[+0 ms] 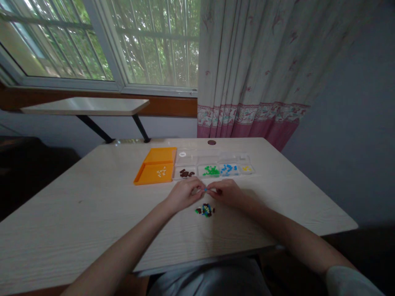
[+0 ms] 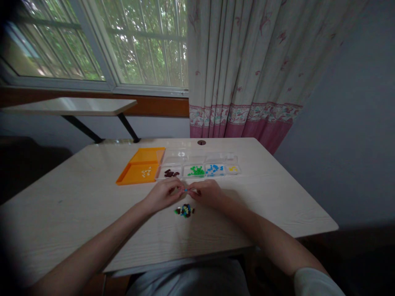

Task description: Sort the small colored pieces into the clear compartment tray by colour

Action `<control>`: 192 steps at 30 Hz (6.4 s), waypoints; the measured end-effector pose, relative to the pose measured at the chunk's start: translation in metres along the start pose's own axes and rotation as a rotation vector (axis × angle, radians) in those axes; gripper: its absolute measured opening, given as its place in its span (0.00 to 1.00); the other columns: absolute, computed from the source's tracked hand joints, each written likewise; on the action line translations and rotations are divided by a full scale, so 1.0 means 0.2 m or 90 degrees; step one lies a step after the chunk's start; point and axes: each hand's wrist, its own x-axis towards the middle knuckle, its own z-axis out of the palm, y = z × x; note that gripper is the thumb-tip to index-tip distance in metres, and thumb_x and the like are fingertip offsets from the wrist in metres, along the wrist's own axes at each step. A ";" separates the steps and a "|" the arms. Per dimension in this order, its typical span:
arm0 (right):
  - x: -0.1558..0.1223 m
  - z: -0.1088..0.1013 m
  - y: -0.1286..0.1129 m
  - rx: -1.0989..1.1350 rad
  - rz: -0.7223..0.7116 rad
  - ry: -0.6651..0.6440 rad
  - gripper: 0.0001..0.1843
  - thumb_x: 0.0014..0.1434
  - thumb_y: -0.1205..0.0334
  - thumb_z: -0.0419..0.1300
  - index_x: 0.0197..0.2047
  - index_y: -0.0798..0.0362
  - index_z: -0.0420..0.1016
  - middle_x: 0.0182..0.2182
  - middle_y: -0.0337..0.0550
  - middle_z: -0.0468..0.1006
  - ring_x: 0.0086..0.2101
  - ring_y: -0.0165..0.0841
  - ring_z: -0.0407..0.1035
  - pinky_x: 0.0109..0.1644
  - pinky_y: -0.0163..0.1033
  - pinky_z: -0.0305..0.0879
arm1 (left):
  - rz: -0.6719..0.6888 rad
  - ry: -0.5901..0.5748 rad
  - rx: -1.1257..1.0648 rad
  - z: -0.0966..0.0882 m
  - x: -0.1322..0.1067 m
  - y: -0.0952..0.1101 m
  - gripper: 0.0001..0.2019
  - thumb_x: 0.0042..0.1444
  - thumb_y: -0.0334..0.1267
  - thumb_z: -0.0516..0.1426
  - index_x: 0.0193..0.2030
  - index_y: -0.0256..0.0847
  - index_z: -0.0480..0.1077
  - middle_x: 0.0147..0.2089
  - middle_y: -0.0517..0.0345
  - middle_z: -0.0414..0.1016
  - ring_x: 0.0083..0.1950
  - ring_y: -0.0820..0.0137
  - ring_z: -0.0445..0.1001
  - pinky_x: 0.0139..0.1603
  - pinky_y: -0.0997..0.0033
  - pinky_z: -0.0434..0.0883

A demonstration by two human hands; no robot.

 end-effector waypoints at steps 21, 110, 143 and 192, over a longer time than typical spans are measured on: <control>0.02 -0.10 0.07 -0.079 -0.066 0.327 0.13 0.58 0.57 0.54 0.30 0.53 0.77 0.15 0.37 0.72 0.17 0.24 0.64 0.27 0.29 0.59 | 0.025 -0.214 -0.031 -0.01 0.00 0.01 0.07 0.55 0.36 0.53 0.35 0.39 0.71 0.31 0.58 0.71 0.32 0.74 0.67 0.32 0.79 0.62; -0.01 -0.04 -0.01 -0.014 -0.041 -0.086 0.09 0.56 0.62 0.53 0.31 0.51 0.75 0.20 0.36 0.74 0.21 0.25 0.66 0.27 0.28 0.56 | 0.023 -0.054 0.031 0.02 -0.01 0.00 0.09 0.58 0.39 0.50 0.35 0.40 0.70 0.37 0.56 0.72 0.39 0.72 0.70 0.39 0.76 0.66; 0.01 -0.09 -0.03 0.010 -0.038 -0.290 0.12 0.54 0.63 0.54 0.41 0.49 0.75 0.29 0.37 0.79 0.25 0.27 0.69 0.30 0.29 0.58 | 0.034 0.257 -0.048 -0.06 0.01 0.02 0.06 0.53 0.35 0.56 0.34 0.37 0.72 0.32 0.55 0.71 0.24 0.79 0.63 0.22 0.81 0.61; 0.00 -0.04 0.03 0.004 -0.021 -0.119 0.10 0.57 0.60 0.54 0.38 0.51 0.75 0.22 0.38 0.76 0.23 0.26 0.67 0.30 0.29 0.57 | -0.131 -0.072 -0.161 0.05 0.01 0.00 0.11 0.53 0.40 0.54 0.33 0.36 0.75 0.22 0.59 0.70 0.22 0.77 0.62 0.22 0.80 0.58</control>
